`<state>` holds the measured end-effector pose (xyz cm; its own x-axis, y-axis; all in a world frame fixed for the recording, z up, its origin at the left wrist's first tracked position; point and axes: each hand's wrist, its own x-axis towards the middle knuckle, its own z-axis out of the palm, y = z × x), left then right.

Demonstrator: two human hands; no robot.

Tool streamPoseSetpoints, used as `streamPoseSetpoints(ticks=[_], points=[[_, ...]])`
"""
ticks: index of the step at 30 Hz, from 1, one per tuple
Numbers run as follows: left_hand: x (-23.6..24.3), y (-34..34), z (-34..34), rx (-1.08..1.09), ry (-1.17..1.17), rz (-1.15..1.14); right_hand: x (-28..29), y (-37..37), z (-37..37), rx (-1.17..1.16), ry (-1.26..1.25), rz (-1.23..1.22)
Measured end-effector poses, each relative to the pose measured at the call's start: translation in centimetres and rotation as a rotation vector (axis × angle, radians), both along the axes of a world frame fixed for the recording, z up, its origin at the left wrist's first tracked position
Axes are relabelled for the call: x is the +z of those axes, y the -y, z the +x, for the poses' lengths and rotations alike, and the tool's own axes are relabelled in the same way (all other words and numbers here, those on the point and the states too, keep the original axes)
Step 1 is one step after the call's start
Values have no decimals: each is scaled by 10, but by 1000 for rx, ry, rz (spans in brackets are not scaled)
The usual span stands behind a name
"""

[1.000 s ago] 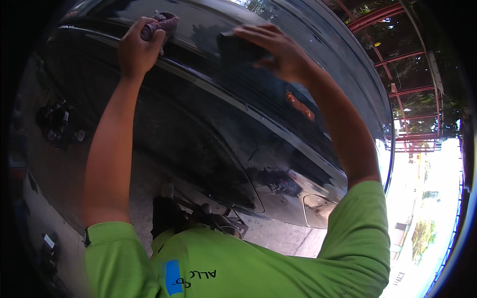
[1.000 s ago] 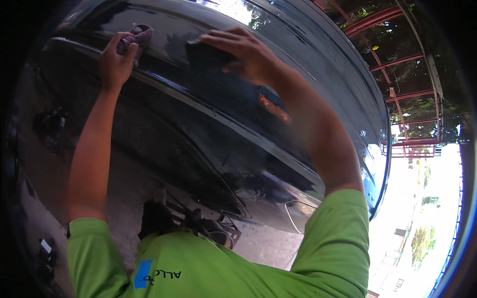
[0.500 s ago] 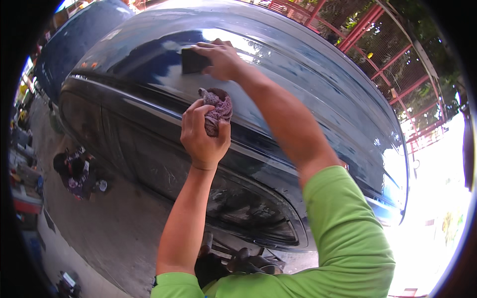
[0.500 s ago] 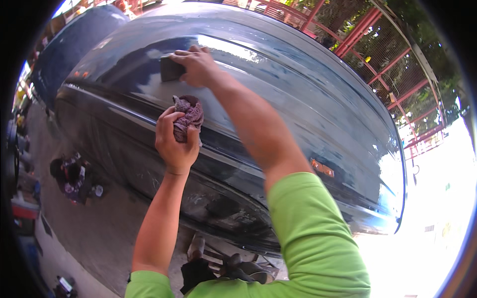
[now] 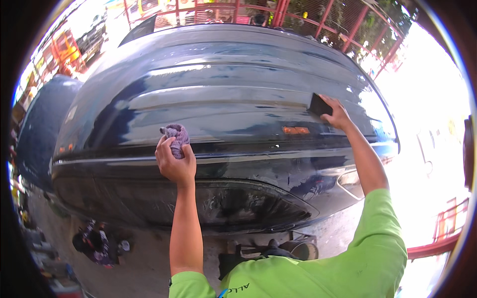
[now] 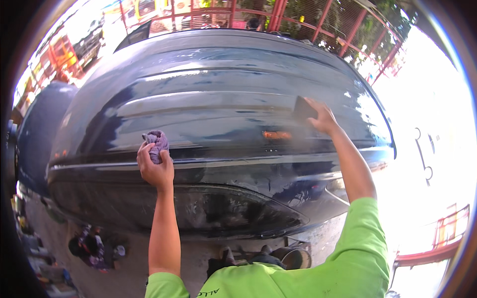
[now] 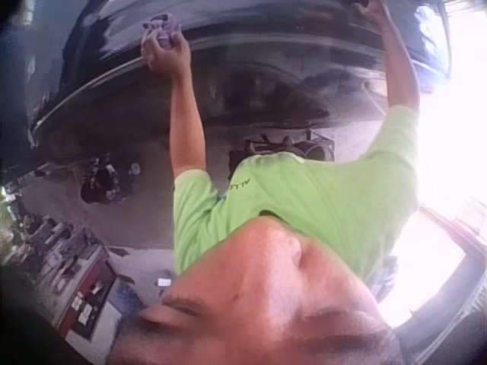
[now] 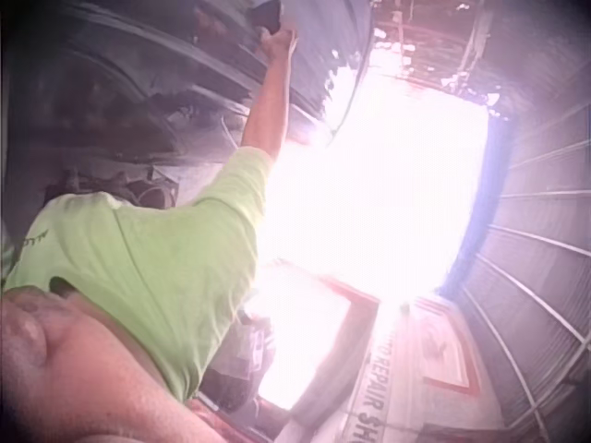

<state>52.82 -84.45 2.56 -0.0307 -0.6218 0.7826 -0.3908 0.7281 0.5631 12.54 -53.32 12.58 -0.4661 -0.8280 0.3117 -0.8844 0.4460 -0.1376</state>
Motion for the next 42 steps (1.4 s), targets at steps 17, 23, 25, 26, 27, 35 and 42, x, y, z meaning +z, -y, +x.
streamPoseSetpoints(ticks=[17,23,25,26,27,35,42], points=[[-4,12,6,-65,123,-44,-41,87,83,73,-229,-104],[-5,6,-2,20,137,-41,-29,-67,-19,-245,-158,-90],[-2,5,-3,40,156,-52,-33,-48,-15,-214,-147,-81],[-1,4,-3,45,158,-58,-32,-21,1,-94,-120,-86],[1,4,-2,30,169,-60,-31,11,17,78,-108,-105],[-3,13,6,-26,159,-52,-14,83,40,433,263,83],[-9,12,0,71,192,-65,-17,4,0,221,94,197]])
